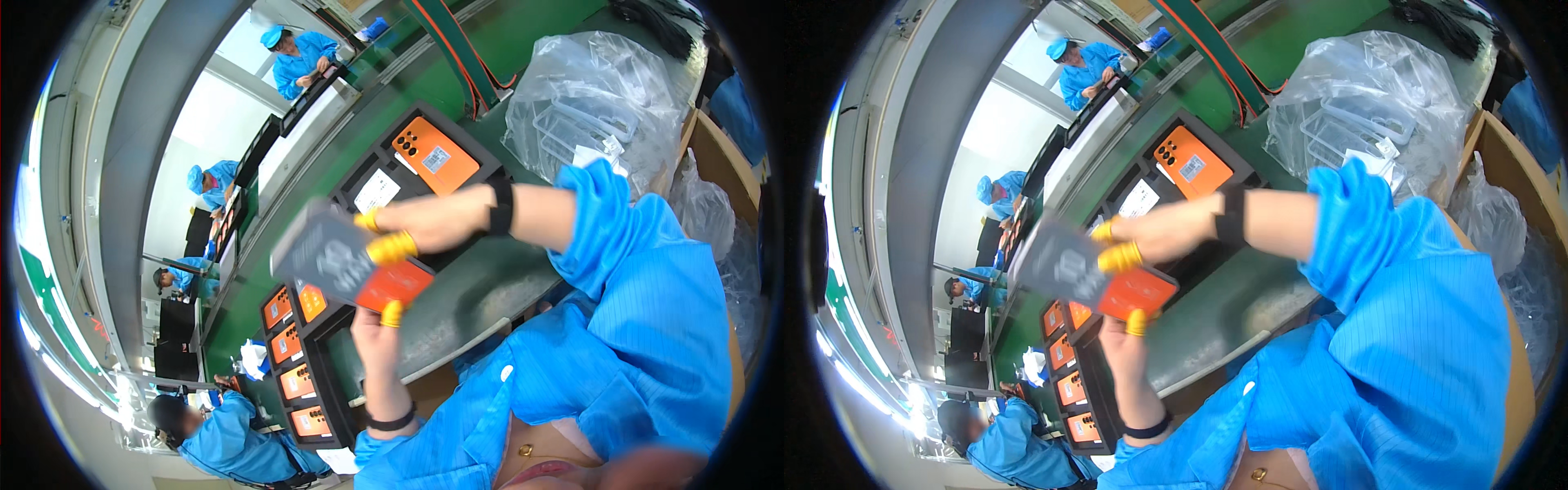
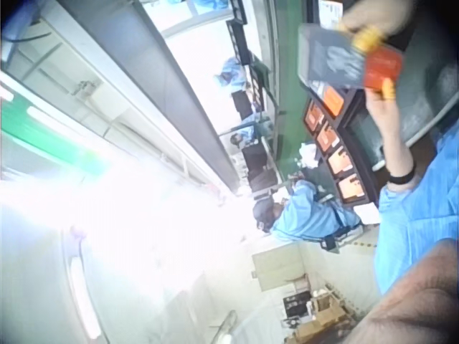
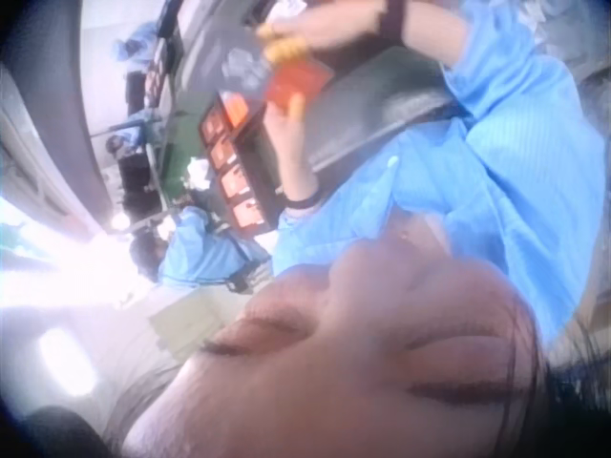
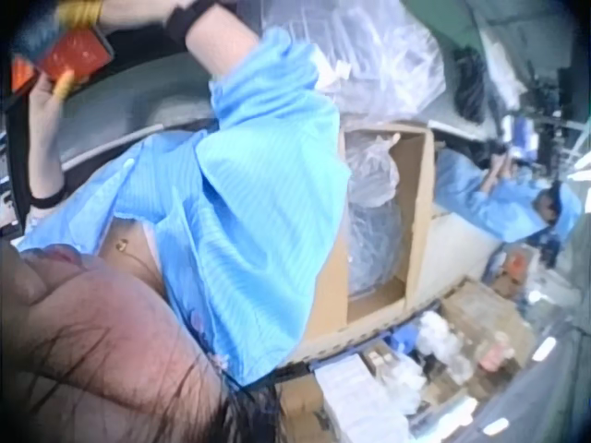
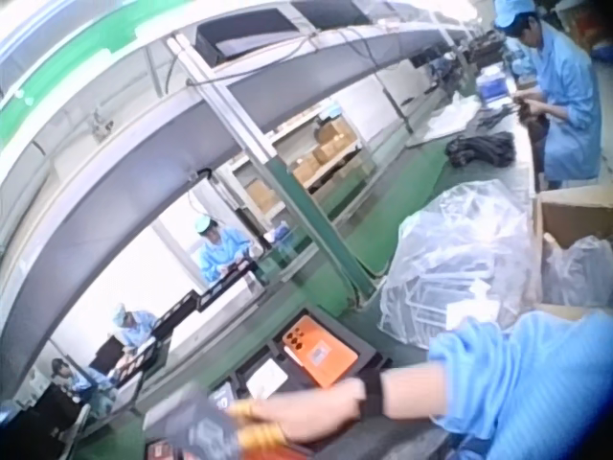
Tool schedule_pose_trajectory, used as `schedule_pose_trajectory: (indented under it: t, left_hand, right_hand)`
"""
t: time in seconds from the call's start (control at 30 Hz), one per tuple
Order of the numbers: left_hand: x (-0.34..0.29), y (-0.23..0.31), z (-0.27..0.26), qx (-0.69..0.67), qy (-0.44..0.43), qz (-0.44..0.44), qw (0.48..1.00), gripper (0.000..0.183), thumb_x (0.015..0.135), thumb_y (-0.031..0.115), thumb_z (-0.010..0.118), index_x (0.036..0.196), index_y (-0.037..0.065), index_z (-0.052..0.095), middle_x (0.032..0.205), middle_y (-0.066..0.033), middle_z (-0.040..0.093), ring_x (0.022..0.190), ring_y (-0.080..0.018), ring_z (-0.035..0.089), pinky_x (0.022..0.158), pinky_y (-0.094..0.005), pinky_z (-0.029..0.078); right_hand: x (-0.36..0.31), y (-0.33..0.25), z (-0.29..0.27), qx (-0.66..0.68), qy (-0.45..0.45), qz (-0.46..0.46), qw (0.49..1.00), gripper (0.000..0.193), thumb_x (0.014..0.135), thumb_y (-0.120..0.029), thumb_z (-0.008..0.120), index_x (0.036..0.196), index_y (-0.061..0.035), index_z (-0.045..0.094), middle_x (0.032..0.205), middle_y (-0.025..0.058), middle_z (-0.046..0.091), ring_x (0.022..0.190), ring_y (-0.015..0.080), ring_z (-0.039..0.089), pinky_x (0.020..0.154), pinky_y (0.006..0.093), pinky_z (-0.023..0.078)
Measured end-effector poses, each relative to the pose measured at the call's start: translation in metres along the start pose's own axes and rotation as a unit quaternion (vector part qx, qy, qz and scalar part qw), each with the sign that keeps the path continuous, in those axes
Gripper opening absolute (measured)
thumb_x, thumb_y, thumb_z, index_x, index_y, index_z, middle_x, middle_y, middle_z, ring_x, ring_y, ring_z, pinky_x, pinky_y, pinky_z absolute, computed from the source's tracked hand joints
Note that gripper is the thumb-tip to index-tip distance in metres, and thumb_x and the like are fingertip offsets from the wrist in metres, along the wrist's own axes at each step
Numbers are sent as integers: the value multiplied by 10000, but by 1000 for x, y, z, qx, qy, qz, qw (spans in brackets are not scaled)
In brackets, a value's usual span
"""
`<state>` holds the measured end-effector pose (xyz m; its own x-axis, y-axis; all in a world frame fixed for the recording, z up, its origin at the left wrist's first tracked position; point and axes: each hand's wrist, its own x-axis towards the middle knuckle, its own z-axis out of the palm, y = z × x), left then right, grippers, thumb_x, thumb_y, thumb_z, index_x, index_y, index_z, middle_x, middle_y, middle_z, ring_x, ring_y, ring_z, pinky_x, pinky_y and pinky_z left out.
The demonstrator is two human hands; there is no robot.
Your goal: Packing orange smartphones into a black tray on an assembly line.
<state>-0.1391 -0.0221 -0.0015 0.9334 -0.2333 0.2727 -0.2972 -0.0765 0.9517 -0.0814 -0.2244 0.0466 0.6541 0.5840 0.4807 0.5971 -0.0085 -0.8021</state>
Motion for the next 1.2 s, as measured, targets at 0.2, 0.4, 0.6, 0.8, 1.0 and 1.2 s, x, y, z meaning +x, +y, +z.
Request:
schedule_pose_trajectory:
  t: [0.2,0.4,0.6,0.8,1.0,1.2]
  left_hand:
    - [63,-8,-46,-93,71,-135,984,289,854,293,436,959,36,518,817,-68,591,662,-141,567,583,-243,449]
    - [80,-8,-49,-65,73,-167,981,289,857,288,427,958,34,520,808,-75,592,665,-145,571,562,-229,450]
    - [111,-17,-40,-54,-49,-232,970,301,860,288,420,960,24,526,829,-75,591,681,-141,573,555,-229,454]
    - [110,13,-26,742,-66,-51,665,376,791,356,473,829,-8,559,723,-183,597,699,-314,591,574,-396,466]
    - [139,21,28,594,-22,68,801,284,761,279,512,928,50,514,793,-178,595,765,-343,569,674,-419,431]
    - [155,-25,65,505,3,82,859,245,762,208,517,917,19,505,825,-191,585,805,-354,557,704,-408,426]
  right_hand:
    - [79,93,-32,-79,-143,194,967,569,833,-464,337,1253,-79,337,1297,112,329,1196,261,293,996,328,170]
    - [74,87,-10,-600,-151,197,761,425,725,-216,434,1091,-9,491,1066,150,527,1099,271,418,966,521,120]
    - [59,74,-18,-585,114,194,779,438,743,-161,449,1150,-3,420,1206,145,418,1127,299,373,929,519,210]
    - [-46,-31,-37,-452,244,5,858,371,705,-183,546,1045,-39,510,1012,119,543,961,273,489,819,368,380]
    - [-221,59,-67,-581,380,311,649,343,662,-205,616,951,-42,528,962,124,519,907,281,492,763,374,400]
    - [-216,70,-72,-642,291,345,620,193,652,-99,573,838,-69,530,837,84,496,812,241,503,664,361,414]
